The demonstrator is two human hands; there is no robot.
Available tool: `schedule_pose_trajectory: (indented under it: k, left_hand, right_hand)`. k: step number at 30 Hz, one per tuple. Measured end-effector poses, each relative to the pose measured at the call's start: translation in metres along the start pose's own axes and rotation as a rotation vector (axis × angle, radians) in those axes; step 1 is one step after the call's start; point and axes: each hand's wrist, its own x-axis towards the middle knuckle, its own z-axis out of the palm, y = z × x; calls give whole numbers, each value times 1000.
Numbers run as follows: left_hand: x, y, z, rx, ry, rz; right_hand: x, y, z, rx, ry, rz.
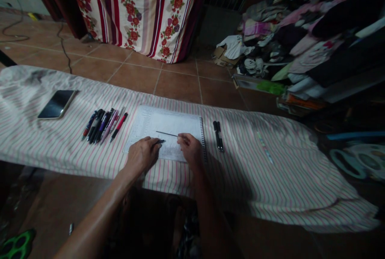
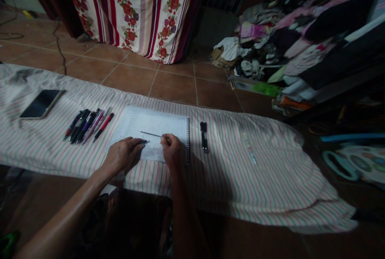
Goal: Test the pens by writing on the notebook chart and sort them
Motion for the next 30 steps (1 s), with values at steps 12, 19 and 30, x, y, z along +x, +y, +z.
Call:
schedule_pose_trajectory:
  k: [12,19,30]
  left_hand:
    - [2,6,3,-1,-1,57]
    - [4,4,5,-49,-42,127]
    - [0,7,-3,-4,-71,110]
  right_hand:
    - [-10,-23,0,-97,-28,-264]
    - [-12,-21,2,-191,-170,-385]
    - [-12,-24,-3,-228,-187,-423]
